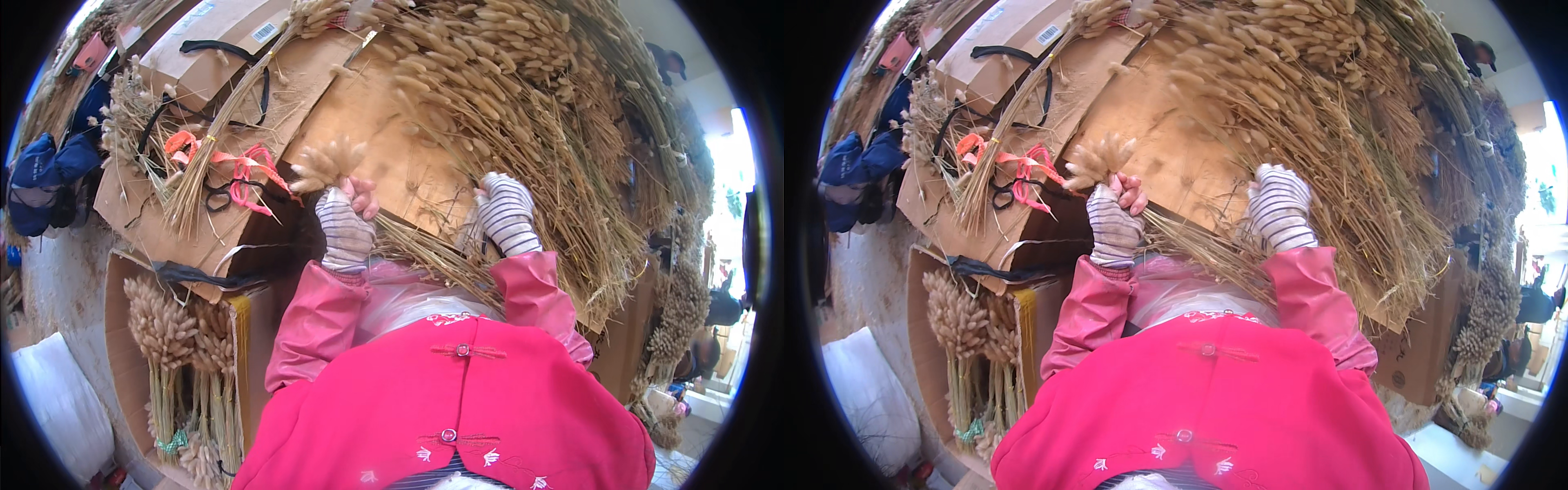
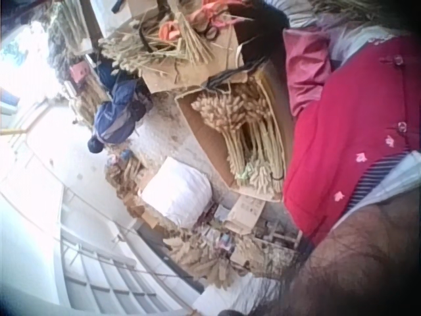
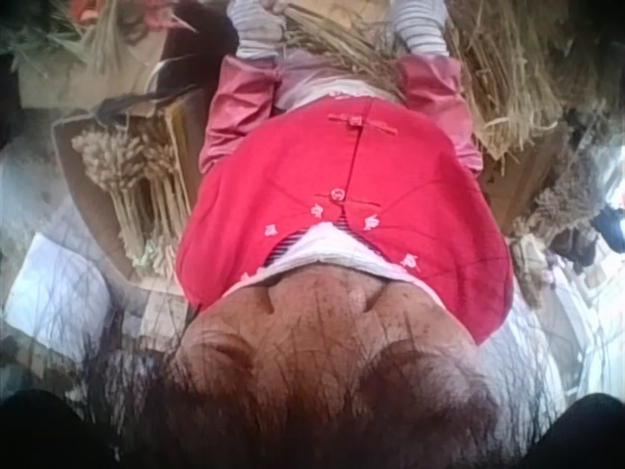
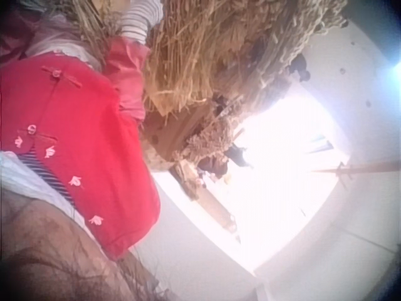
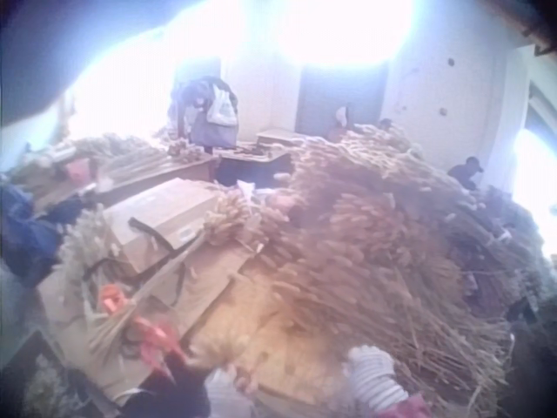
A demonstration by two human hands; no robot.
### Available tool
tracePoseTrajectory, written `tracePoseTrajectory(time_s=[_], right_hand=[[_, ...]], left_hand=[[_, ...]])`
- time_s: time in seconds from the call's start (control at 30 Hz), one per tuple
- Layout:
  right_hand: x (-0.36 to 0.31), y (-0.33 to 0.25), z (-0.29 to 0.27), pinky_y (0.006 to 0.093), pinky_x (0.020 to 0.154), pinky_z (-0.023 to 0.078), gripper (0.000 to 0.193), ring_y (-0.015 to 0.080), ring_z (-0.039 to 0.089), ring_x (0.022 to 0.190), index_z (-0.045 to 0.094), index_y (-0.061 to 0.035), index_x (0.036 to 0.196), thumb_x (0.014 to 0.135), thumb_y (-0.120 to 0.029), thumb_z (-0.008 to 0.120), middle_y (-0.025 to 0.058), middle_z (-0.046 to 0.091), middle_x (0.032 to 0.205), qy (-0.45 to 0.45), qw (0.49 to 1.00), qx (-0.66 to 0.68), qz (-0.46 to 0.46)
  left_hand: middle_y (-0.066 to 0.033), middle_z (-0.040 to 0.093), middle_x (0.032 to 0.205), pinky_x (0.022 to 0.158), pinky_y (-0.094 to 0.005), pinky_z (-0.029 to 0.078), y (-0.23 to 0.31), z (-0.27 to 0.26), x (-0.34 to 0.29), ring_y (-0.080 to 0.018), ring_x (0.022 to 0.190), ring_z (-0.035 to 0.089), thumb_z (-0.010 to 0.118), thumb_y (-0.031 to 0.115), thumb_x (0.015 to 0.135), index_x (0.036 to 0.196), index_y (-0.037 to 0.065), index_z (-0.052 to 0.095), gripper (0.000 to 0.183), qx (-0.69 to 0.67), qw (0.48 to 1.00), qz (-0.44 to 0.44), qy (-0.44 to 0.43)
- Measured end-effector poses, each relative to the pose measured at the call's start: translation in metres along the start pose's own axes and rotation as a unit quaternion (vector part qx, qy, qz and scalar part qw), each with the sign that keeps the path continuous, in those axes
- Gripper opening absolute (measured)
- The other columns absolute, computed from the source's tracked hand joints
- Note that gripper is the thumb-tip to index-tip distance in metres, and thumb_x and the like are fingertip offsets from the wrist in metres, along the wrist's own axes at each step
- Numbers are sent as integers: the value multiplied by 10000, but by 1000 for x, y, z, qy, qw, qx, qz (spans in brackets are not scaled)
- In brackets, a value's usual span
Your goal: The person gathers dried wheat stalks from a large pile, aligns them into a neat bundle, and ties the bundle with a rubber band. The person repeats this process multiple times, placing the finished bundles into a cardboard box.
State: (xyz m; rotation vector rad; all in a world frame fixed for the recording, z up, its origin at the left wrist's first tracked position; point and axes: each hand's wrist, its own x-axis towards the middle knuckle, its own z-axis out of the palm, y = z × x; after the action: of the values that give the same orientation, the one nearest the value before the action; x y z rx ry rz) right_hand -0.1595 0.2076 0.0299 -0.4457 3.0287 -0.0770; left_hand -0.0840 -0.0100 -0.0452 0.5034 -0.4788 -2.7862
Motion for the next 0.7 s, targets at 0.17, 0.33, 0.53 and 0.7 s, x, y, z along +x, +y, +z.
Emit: tracePoseTrajectory(time_s=[0.17, 0.33, 0.53, 0.7], right_hand=[[-1, 15, 9, 424, 845, 443, 314, 293, 555, 997, 603, -65, 972, 740, -262, 677, 141, 599, 989, -50, 994, -96, 33], [-6, 24, 2, 433, 743, 456, 192, 339, 581, 860, 563, -59, 870, 763, -197, 644, 159, 602, 888, 41, 999, 25, 18], [-7, 43, -16, 447, 798, 449, 282, 302, 582, 927, 554, -67, 985, 773, -227, 648, 131, 614, 970, 60, 989, -102, 91], [-13, 24, -12, 417, 783, 450, 378, 303, 554, 905, 585, -65, 1016, 657, -157, 658, 131, 593, 942, 200, 979, 5, -31]], left_hand=[[-85, 506, 741, 411, -227, 294, -6, -3, 6, -74, 454, 317, 502, 139, 891, 857, 43, 496, 101, -10, 997, -33, -72], [-72, 486, 731, 400, -227, 294, -8, -10, 12, -72, 443, 311, 503, 116, 866, 831, 53, 491, 73, -25, 995, -31, -93], [-69, 458, 698, 396, -225, 289, -8, -3, 8, -77, 445, 316, 479, 110, 831, 790, 65, 471, 62, 38, 998, 17, -56], [-91, 486, 714, 388, -234, 292, -10, -1, 7, -81, 447, 325, 477, 114, 831, 754, 82, 449, 88, 62, 998, 19, -23]])
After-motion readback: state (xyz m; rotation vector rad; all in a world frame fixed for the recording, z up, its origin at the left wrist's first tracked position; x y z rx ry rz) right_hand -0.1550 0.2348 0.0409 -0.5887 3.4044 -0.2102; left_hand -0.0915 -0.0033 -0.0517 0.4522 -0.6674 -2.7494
